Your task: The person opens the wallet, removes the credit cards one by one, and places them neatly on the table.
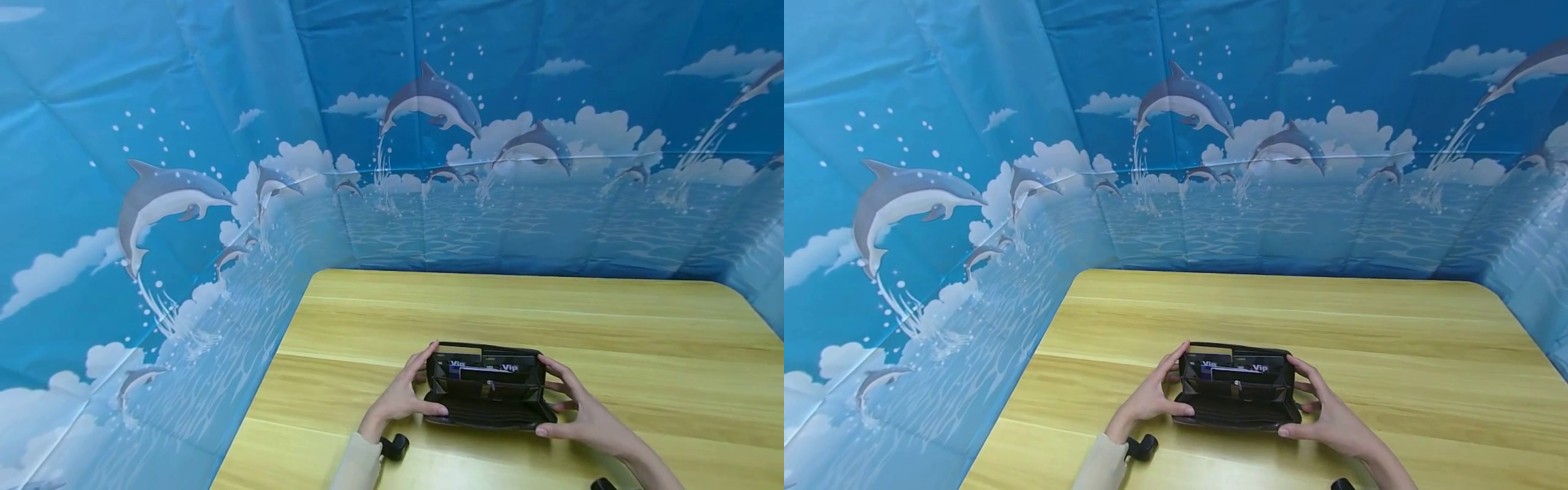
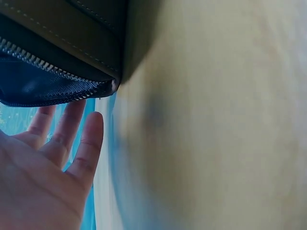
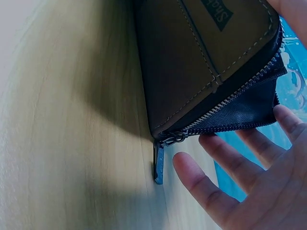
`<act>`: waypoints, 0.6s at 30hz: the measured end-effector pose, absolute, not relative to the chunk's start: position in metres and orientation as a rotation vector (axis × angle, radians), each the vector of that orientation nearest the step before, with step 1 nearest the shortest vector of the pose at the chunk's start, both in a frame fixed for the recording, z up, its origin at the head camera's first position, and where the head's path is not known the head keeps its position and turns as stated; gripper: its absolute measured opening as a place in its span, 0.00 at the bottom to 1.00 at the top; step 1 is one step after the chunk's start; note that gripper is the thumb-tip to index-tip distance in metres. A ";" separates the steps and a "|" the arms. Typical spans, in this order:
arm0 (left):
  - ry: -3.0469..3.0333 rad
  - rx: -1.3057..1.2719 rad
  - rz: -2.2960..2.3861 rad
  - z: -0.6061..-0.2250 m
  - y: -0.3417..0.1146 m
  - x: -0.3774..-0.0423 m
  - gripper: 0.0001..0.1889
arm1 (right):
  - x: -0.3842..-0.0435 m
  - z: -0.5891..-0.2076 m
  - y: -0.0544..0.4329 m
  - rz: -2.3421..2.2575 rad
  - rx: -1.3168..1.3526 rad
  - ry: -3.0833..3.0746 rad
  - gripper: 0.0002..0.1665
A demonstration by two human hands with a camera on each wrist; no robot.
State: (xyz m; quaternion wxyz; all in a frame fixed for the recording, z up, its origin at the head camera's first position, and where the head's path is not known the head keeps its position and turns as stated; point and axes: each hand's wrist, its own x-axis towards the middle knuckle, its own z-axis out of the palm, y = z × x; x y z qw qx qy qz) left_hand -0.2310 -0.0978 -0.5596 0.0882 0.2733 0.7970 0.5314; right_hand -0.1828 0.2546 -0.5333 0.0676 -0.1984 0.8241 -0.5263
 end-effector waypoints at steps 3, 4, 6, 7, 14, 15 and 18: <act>2.377 0.800 1.565 -0.559 -0.098 -0.231 0.59 | -0.183 -0.532 0.254 -1.580 -0.594 2.483 0.62; 2.375 0.799 1.565 -0.559 -0.098 -0.231 0.59 | -0.183 -0.532 0.254 -1.576 -0.587 2.484 0.62; 2.369 0.797 1.573 -0.559 -0.098 -0.232 0.60 | -0.183 -0.532 0.254 -1.573 -0.585 2.486 0.62; 2.365 0.789 1.576 -0.559 -0.098 -0.231 0.60 | -0.183 -0.532 0.254 -1.567 -0.574 2.487 0.62; 2.339 0.713 1.581 -0.559 -0.097 -0.230 0.61 | -0.186 -0.527 0.255 -1.487 -0.603 2.505 0.60; 2.337 0.710 1.583 -0.560 -0.097 -0.230 0.60 | -0.186 -0.526 0.255 -1.474 -0.612 2.507 0.60; 2.339 0.724 1.588 -0.560 -0.097 -0.231 0.61 | -0.188 -0.520 0.256 -1.416 -0.641 2.526 0.59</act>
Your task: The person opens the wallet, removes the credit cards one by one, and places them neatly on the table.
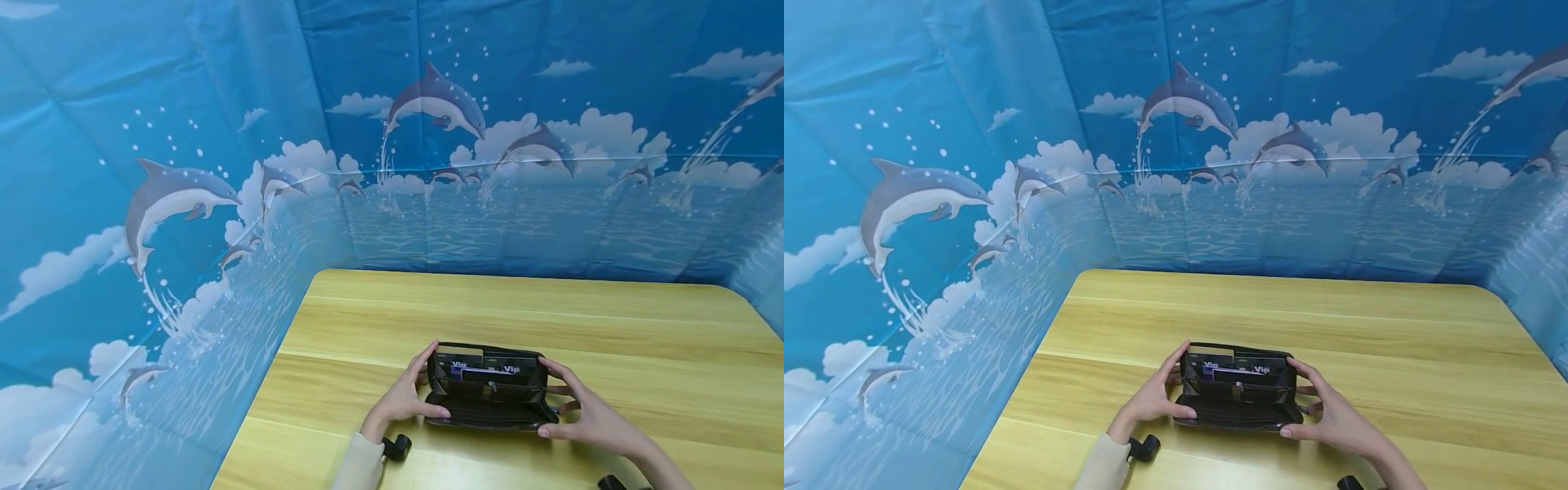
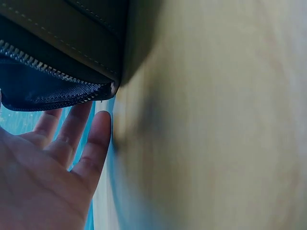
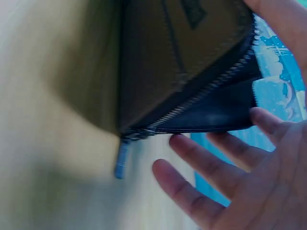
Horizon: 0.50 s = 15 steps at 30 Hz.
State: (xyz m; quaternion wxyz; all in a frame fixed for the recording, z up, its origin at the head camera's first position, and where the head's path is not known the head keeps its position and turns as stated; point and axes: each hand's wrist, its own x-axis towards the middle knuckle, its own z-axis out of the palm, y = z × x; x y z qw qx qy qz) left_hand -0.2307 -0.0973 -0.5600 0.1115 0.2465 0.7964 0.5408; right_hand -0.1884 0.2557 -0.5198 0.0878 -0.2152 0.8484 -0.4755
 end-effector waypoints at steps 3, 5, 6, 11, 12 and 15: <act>2.339 0.717 1.591 -0.560 -0.097 -0.231 0.61 | -0.190 -0.510 0.258 -1.332 -0.696 2.542 0.59; 2.337 0.713 1.594 -0.560 -0.097 -0.231 0.61 | -0.192 -0.501 0.260 -1.274 -0.721 2.540 0.59; 2.334 0.711 1.595 -0.560 -0.097 -0.231 0.61 | -0.193 -0.497 0.262 -1.237 -0.731 2.539 0.58; 2.325 0.720 1.592 -0.559 -0.097 -0.230 0.61 | -0.205 -0.466 0.266 -1.006 -0.742 2.563 0.50; 2.324 0.726 1.592 -0.559 -0.097 -0.230 0.61 | -0.208 -0.459 0.266 -0.945 -0.746 2.585 0.47; 2.326 0.739 1.584 -0.559 -0.097 -0.229 0.62 | -0.218 -0.442 0.257 -0.780 -0.752 2.672 0.40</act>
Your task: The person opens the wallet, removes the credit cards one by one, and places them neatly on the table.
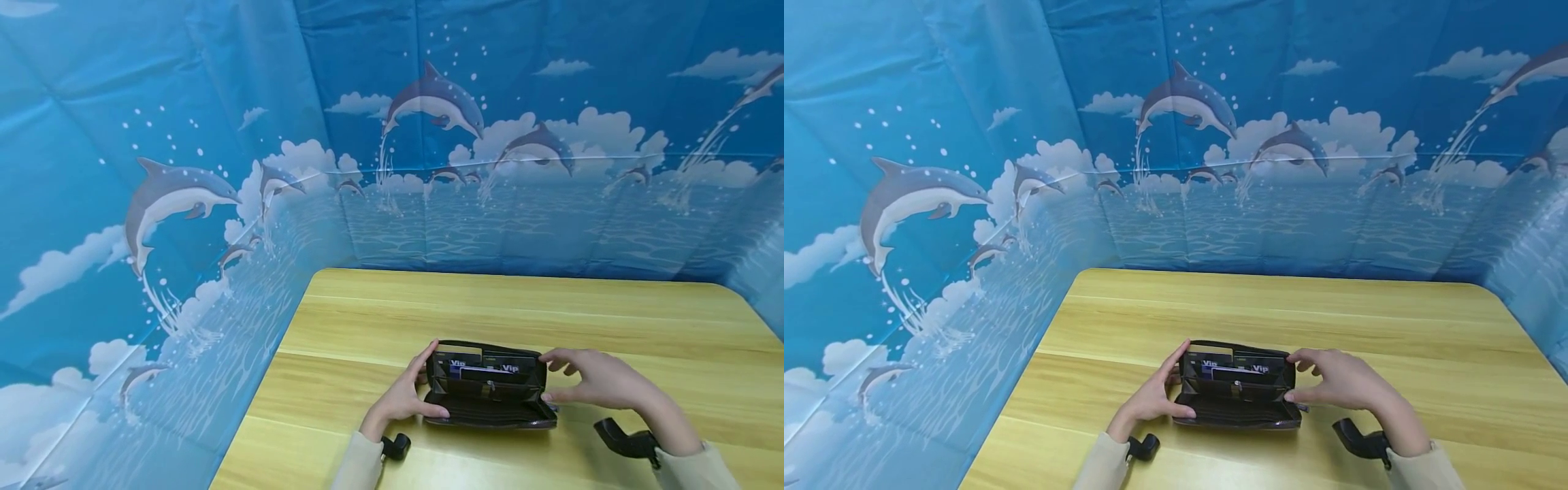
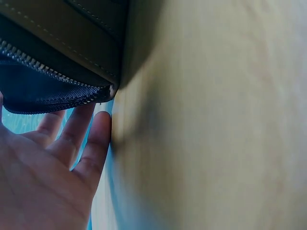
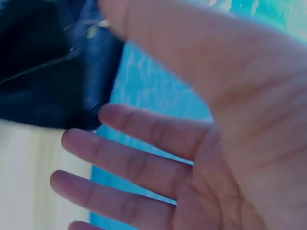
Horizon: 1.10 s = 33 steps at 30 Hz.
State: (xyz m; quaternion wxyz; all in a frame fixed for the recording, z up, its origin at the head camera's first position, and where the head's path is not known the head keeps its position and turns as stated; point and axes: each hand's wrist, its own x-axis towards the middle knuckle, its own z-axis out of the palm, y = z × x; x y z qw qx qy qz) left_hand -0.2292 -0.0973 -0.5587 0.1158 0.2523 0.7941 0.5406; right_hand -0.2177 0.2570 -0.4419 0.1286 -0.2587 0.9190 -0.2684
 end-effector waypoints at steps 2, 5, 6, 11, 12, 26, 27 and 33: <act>2.330 0.741 1.580 -0.559 -0.097 -0.229 0.62 | -0.224 -0.434 0.245 -0.731 -0.790 2.727 0.33; 2.336 0.729 1.574 -0.559 -0.097 -0.230 0.62 | -0.231 -0.430 0.221 -0.719 -0.910 2.789 0.20; 2.341 0.722 1.569 -0.559 -0.098 -0.230 0.62 | -0.234 -0.430 0.213 -0.719 -0.958 2.805 0.16; 2.344 0.718 1.556 -0.556 -0.097 -0.228 0.62 | -0.243 -0.436 0.179 -0.644 -1.112 2.843 0.04; 2.333 0.729 1.569 -0.555 -0.097 -0.227 0.62 | -0.245 -0.437 0.174 -0.624 -1.125 2.847 0.03; 2.256 0.804 1.608 -0.526 -0.095 -0.216 0.59 | -0.258 -0.453 0.155 -0.626 -1.064 2.928 0.02; 2.256 0.802 1.609 -0.526 -0.095 -0.216 0.59 | -0.259 -0.453 0.155 -0.637 -1.049 2.930 0.02; 2.245 0.808 1.621 -0.527 -0.095 -0.216 0.59 | -0.260 -0.456 0.156 -0.692 -0.980 2.954 0.04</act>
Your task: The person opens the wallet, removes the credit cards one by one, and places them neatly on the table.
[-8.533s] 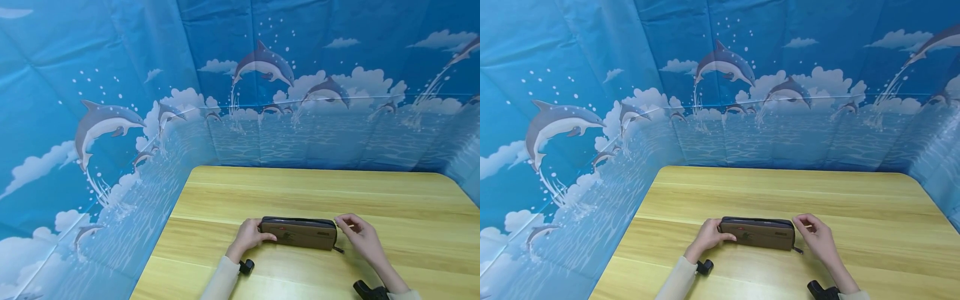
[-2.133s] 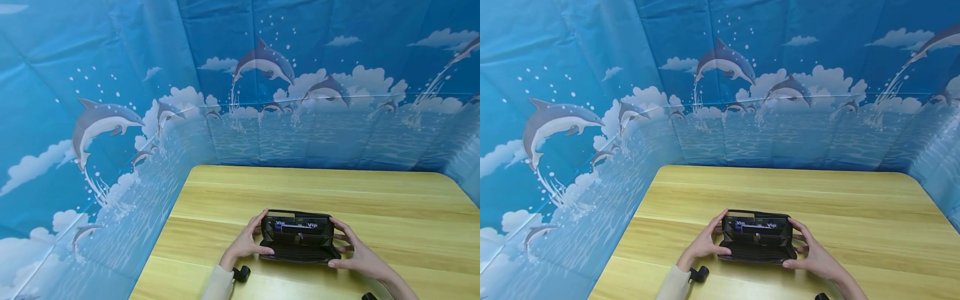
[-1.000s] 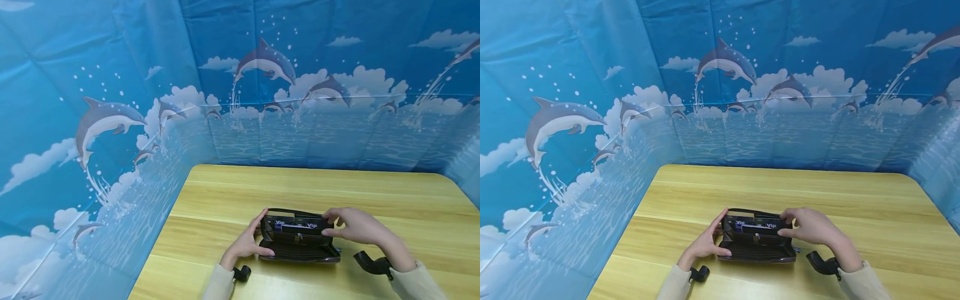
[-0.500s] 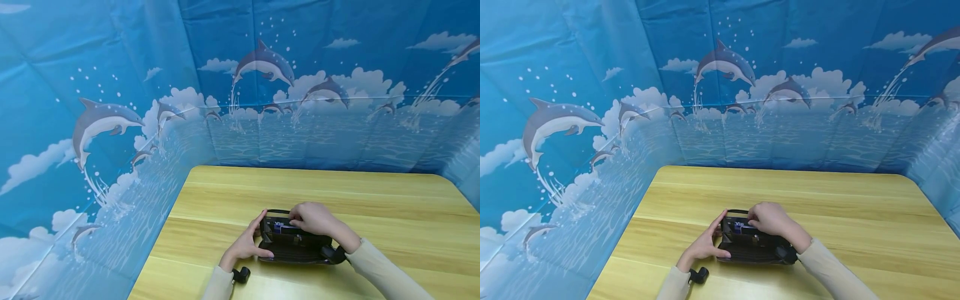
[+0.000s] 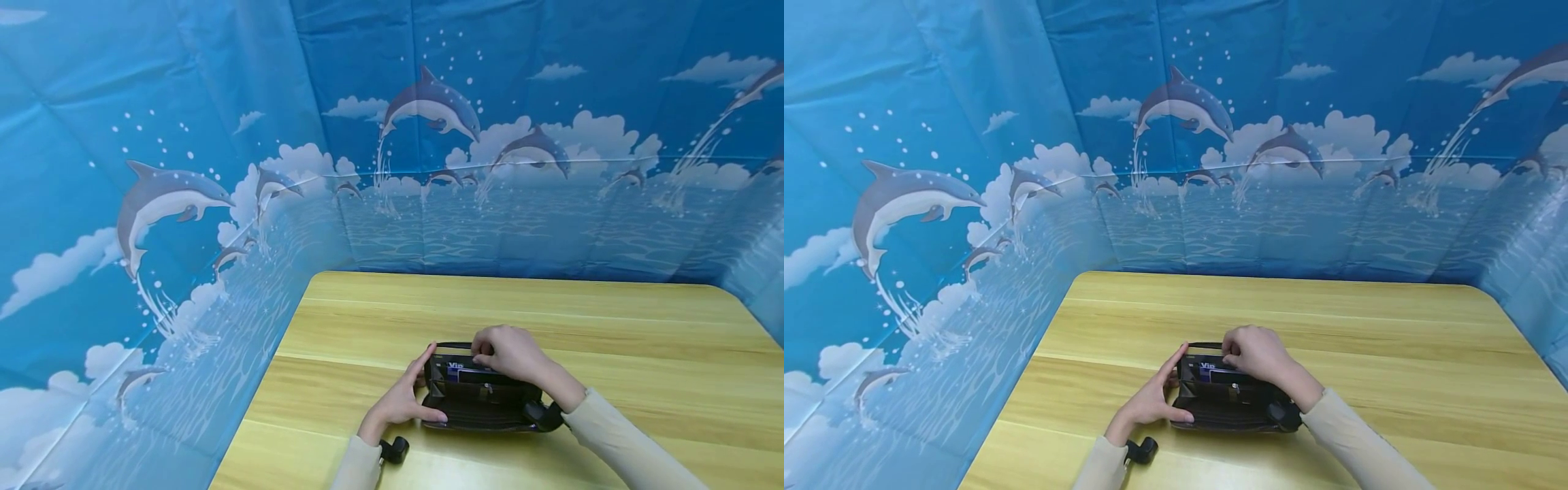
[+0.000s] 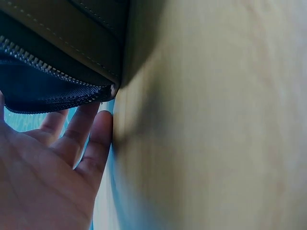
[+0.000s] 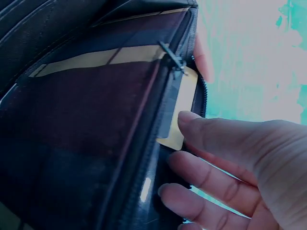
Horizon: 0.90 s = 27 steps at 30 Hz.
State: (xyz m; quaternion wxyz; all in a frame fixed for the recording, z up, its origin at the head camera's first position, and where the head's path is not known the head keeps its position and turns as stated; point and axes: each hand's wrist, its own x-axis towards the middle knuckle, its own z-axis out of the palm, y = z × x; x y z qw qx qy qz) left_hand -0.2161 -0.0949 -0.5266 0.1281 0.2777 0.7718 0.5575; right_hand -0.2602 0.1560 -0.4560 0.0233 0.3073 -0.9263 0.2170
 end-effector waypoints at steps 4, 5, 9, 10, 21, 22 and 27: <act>2.236 0.822 1.630 -0.527 -0.094 -0.216 0.60 | -0.263 -0.459 0.157 0.694 0.917 -2.850 0.06; 2.236 0.828 1.630 -0.528 -0.094 -0.216 0.60 | -0.263 -0.460 0.157 0.697 0.914 -2.842 0.07; 2.239 0.845 1.629 -0.530 -0.094 -0.217 0.60 | -0.266 -0.464 0.157 0.701 0.907 -2.810 0.11; 2.243 0.846 1.627 -0.534 -0.094 -0.219 0.60 | -0.267 -0.465 0.157 0.697 0.898 -2.809 0.13; 2.298 0.824 1.581 -0.564 -0.096 -0.229 0.62 | -0.273 -0.474 0.151 0.613 0.784 -2.806 0.22; 2.295 0.819 1.581 -0.564 -0.096 -0.229 0.62 | -0.273 -0.475 0.151 0.612 0.779 -2.804 0.22; 2.303 0.824 1.571 -0.564 -0.095 -0.229 0.63 | -0.274 -0.478 0.151 0.621 0.775 -2.799 0.22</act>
